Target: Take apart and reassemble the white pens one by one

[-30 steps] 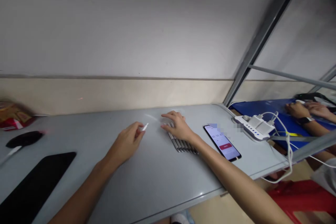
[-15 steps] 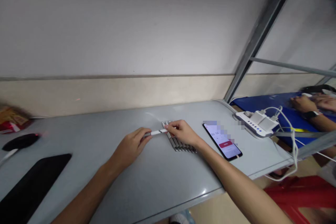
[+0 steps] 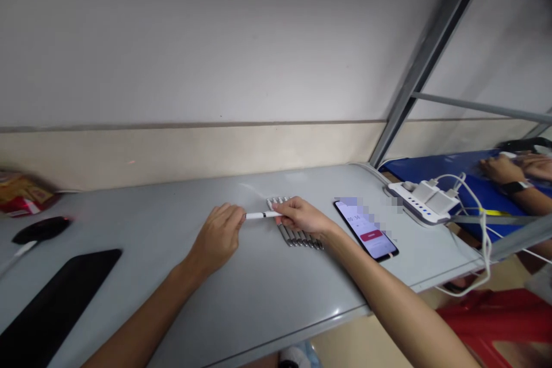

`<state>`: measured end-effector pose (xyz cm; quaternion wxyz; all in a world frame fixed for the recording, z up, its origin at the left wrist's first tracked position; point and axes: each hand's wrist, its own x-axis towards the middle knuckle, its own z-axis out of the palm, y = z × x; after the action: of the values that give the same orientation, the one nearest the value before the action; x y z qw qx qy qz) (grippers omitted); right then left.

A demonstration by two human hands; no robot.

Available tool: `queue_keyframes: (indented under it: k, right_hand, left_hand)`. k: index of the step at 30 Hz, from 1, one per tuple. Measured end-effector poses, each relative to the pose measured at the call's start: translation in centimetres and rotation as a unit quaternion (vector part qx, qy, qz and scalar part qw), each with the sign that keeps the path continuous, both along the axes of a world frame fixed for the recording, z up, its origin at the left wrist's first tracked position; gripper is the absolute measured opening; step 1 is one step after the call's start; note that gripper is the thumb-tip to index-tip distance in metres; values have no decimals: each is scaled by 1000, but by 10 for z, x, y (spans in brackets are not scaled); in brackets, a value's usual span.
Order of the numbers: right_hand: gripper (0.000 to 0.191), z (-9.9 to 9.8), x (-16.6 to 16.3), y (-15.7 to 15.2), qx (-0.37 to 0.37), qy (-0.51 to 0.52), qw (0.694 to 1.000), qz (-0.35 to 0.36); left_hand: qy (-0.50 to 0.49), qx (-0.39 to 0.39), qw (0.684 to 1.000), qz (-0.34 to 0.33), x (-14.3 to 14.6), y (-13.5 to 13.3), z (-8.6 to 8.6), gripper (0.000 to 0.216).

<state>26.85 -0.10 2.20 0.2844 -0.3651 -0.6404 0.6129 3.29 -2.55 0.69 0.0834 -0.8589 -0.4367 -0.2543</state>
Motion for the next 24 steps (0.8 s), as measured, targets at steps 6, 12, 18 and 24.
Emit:
queue_keyframes:
  k: [6, 12, 18, 24]
  right_hand:
    - [39, 1, -5, -7, 275, -102, 955, -46]
    - [18, 1, -4, -7, 447, -92, 888, -66]
    - [28, -6, -2, -2, 328, -109, 933, -95]
    - [25, -7, 0, 1, 316, -55, 939, -120]
  left_hand:
    - [-48, -27, 998, 8, -2, 0, -1, 21]
    - [-117, -131, 984, 21, -3, 2, -4, 19]
    - [-114, -103, 988, 24, -5, 4, -5, 21]
    - [-80, -101, 991, 26, -5, 4, -3, 24]
